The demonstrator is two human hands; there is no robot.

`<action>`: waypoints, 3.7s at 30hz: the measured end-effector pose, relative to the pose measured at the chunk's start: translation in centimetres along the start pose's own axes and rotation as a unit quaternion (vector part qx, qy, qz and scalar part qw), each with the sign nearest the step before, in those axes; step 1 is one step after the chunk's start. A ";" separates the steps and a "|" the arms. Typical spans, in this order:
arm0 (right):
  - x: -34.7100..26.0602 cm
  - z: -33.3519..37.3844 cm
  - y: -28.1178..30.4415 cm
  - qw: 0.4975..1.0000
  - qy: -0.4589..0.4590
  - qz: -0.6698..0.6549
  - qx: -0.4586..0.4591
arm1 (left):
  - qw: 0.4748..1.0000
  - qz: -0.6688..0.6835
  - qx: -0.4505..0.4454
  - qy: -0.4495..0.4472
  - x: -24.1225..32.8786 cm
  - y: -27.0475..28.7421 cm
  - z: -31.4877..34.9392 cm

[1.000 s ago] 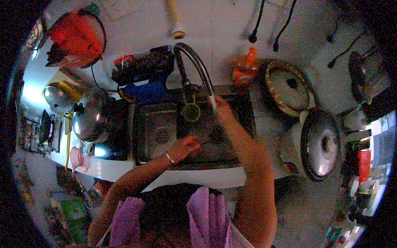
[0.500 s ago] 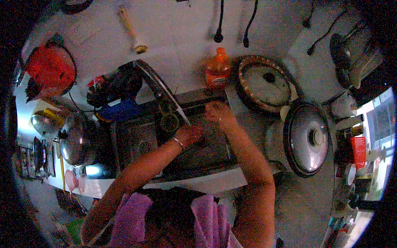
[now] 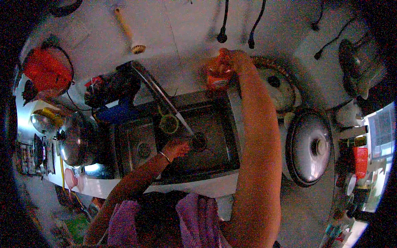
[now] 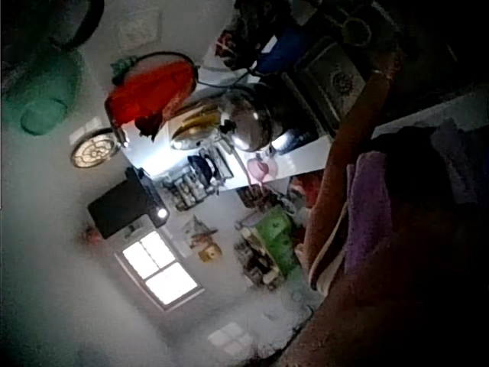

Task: The person mixes chopped vegetables in a bowl, washes their hands at the sink, and then adds marinated meat from a tray into a wok on a portable stove. They stir the meat in the wok with a spatula and add a small amount of liquid from a bowl.

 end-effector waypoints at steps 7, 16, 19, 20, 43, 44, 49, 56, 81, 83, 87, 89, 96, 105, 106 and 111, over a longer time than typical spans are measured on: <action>1.1 0.8 0.1 0.941 -0.239 -0.231 0.067 | 0.999 -0.011 -0.017 0.043 -2.4 0.3 -1.6; -12.9 4.8 -3.9 0.871 -0.315 -0.371 0.065 | 0.998 -0.059 -0.022 0.017 -2.6 -0.1 1.1; -17.9 8.5 -4.5 0.871 -0.320 -0.353 0.120 | 0.995 -0.081 -0.062 0.008 -4.5 1.1 0.2; -16.7 9.6 -5.0 0.864 -0.342 -0.352 0.112 | 0.993 -0.091 -0.080 0.007 -4.5 1.2 0.4; -26.3 31.5 -28.6 0.773 -0.340 -0.533 0.052 | 0.951 0.088 0.002 -0.295 -3.2 -0.5 1.9; -25.1 32.1 -30.1 0.820 -0.345 -0.455 -0.034 | 0.962 0.187 0.069 -0.185 -1.3 1.0 0.3; -26.1 32.2 -31.1 0.901 -0.178 -0.392 0.048 | 0.963 0.184 0.140 -0.137 -1.5 0.4 1.4; -23.8 33.2 -30.5 0.818 -0.289 -0.496 0.006 | 0.986 0.054 0.065 -0.144 3.7 0.8 4.5; -22.1 33.5 -28.5 0.979 0.061 -0.196 -0.017 | 0.982 0.181 0.037 -0.037 2.8 -1.3 1.7; -21.2 32.3 -29.0 0.942 0.061 -0.327 0.037 | 0.979 0.075 0.144 -0.119 1.3 -1.9 0.7; -20.9 31.9 -30.5 0.758 -0.316 -0.568 0.048 | 0.839 -0.432 0.252 -0.214 2.4 -0.3 -0.4; -21.1 32.2 -30.6 0.707 -0.371 -0.591 0.117 | 0.791 -0.504 0.247 -0.244 4.7 -1.1 -0.3; -14.0 30.6 -30.6 0.515 -0.325 -0.790 0.071 | 0.879 -0.182 0.138 -0.419 0.4 -3.8 -4.4; -2.3 31.2 -32.2 0.587 -0.380 -0.714 -0.012 | 0.754 -0.460 0.159 -0.440 0.4 -5.1 0.6; -2.3 31.5 -32.3 0.542 -0.355 -0.762 -0.017 | 0.712 -0.454 0.136 -0.518 -0.9 -4.5 -0.6; -6.9 32.9 -32.4 0.578 -0.347 -0.728 0.126 | 0.800 -0.379 0.125 -0.448 -0.2 -3.7 -5.0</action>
Point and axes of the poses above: each hand's wrist, its own z-axis away from the middle knuckle, its own y-axis out of the back of the hand, x = y × z, the point moved 3 cm from there along -z, towards the middle knuckle, and after that the axes turned 4 degrees about x, right-handed, at the moved point
